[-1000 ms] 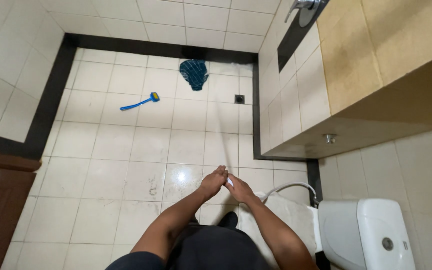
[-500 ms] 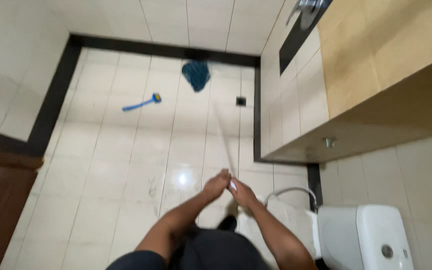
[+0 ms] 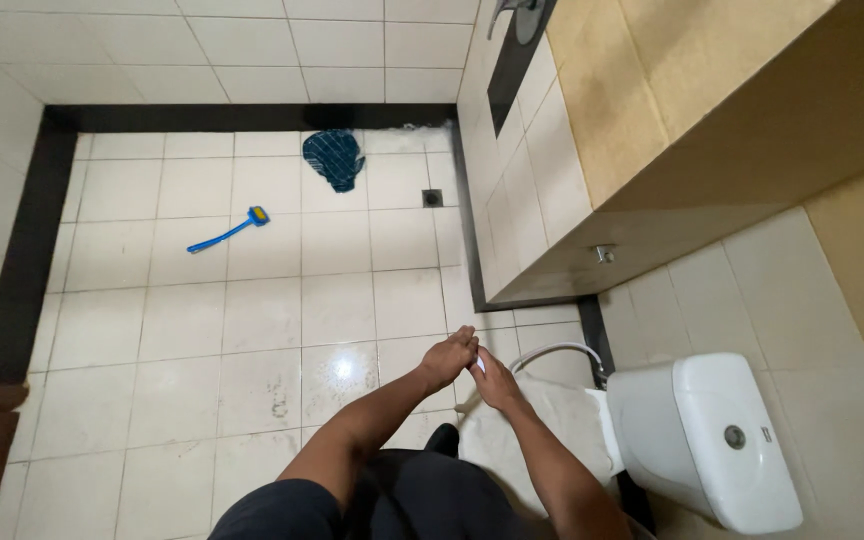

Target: The person rinses a blue checkered cloth under a handheld shower head in a tiled bathroom. They then move to the sink, turn on the faucet, and wring out the cloth by hand.

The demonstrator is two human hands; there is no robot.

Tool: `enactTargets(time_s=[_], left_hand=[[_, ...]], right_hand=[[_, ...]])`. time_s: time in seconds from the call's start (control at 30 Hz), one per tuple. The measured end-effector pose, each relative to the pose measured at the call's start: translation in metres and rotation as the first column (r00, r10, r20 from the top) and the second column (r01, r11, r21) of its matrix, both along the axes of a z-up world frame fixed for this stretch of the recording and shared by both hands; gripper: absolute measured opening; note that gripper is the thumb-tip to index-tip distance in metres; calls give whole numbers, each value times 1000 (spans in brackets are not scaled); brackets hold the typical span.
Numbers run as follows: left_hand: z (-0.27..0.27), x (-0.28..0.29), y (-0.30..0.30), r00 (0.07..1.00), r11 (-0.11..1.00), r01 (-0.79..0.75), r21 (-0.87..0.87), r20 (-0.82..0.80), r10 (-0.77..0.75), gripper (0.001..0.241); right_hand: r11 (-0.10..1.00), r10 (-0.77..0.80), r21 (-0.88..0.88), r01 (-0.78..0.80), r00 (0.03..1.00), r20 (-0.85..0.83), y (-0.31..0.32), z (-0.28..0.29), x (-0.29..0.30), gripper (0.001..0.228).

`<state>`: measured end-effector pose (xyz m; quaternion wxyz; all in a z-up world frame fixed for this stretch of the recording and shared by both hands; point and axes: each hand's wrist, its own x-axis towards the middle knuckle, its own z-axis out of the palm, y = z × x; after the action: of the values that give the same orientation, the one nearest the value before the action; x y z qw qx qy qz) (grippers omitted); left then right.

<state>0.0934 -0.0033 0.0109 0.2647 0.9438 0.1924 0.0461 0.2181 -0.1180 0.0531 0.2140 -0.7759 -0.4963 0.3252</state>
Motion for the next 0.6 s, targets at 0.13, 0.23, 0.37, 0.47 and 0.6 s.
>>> enactTargets(time_s=[0.13,0.23,0.37,0.47,0.6], left_hand=[[6,-7,5,1000,1000,-26,-11,-17,25,49],[0,-22,15,997,997,-71,20,-30,72,51],[-4,-51,26,987,987,-153,44,-36,154,52],[5,-75,29,973,973,-229,4,-38,229,53],[16,-99,31,949,950,-312,-28,-49,311,52]], right_hand=[[999,28,-23,-29,999,-21,8,10,-6,44],[995,97,-35,-98,995,-23,26,11,-13,43],[975,214,-59,-213,977,4,50,-14,-25,43],[960,275,-60,-275,961,-7,64,-3,-43,47],[925,379,-49,-377,925,37,79,-23,-53,52]])
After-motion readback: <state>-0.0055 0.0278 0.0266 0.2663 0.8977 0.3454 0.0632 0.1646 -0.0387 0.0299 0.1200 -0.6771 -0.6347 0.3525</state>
